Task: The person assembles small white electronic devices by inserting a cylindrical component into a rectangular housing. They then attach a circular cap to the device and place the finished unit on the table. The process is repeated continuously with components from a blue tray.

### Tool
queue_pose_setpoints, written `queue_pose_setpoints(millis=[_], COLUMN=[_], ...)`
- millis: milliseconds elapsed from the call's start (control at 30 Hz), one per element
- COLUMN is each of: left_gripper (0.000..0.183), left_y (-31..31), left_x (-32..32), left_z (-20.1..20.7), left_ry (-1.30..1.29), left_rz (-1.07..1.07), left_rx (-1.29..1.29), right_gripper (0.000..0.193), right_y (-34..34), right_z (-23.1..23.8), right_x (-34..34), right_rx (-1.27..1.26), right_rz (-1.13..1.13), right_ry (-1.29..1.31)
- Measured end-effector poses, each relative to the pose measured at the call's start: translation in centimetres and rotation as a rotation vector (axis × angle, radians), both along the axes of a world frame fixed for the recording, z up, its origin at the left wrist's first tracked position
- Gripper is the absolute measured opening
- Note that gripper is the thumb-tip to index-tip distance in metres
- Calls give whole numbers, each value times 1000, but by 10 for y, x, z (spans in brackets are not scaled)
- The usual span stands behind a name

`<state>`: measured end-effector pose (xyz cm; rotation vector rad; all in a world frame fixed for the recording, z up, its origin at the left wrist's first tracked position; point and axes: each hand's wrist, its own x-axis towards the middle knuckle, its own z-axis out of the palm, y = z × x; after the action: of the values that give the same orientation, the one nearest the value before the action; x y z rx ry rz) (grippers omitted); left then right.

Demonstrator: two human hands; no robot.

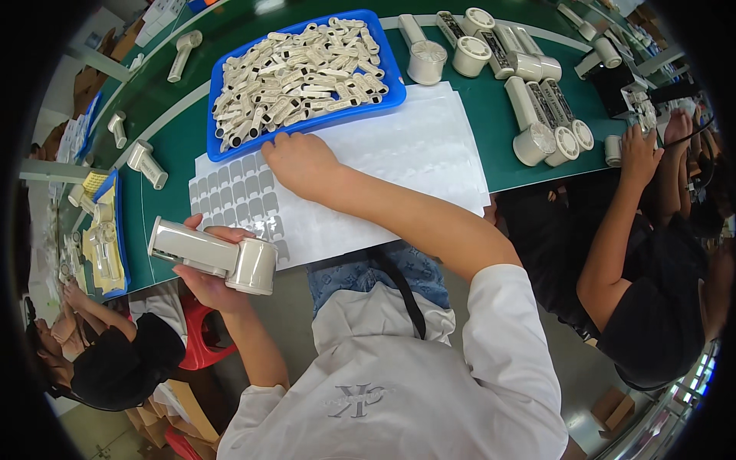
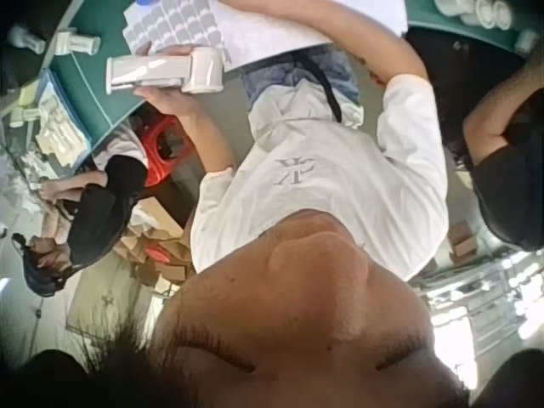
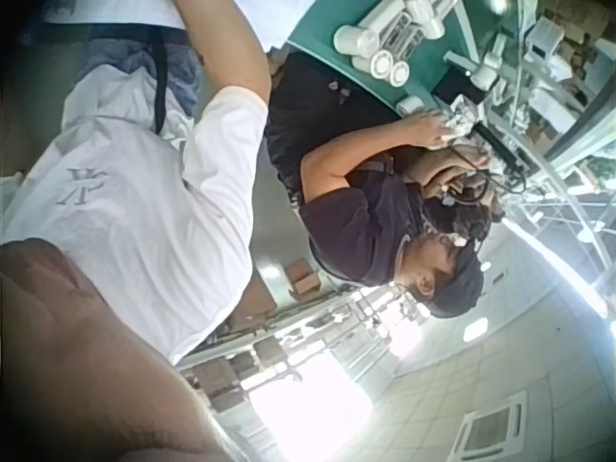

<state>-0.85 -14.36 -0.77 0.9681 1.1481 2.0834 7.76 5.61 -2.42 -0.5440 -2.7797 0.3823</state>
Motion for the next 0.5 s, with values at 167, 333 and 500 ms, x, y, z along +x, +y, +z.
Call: queue_pose_setpoints(millis=[167, 333, 500], left_gripper=[82, 76, 46], left_y=[5, 17, 40], left_x=[8, 12, 33], left_z=[5, 5, 32], left_ry=[71, 112, 112], left_rz=[18, -61, 26], left_rx=[-30, 48, 2], right_gripper=[19, 24, 19], right_y=[-1, -4, 1], right_z=[-2, 3, 27], right_x=[9, 32, 70], right_rx=[-87, -269, -581], right_rz=[8, 26, 21], right_ry=[116, 416, 756])
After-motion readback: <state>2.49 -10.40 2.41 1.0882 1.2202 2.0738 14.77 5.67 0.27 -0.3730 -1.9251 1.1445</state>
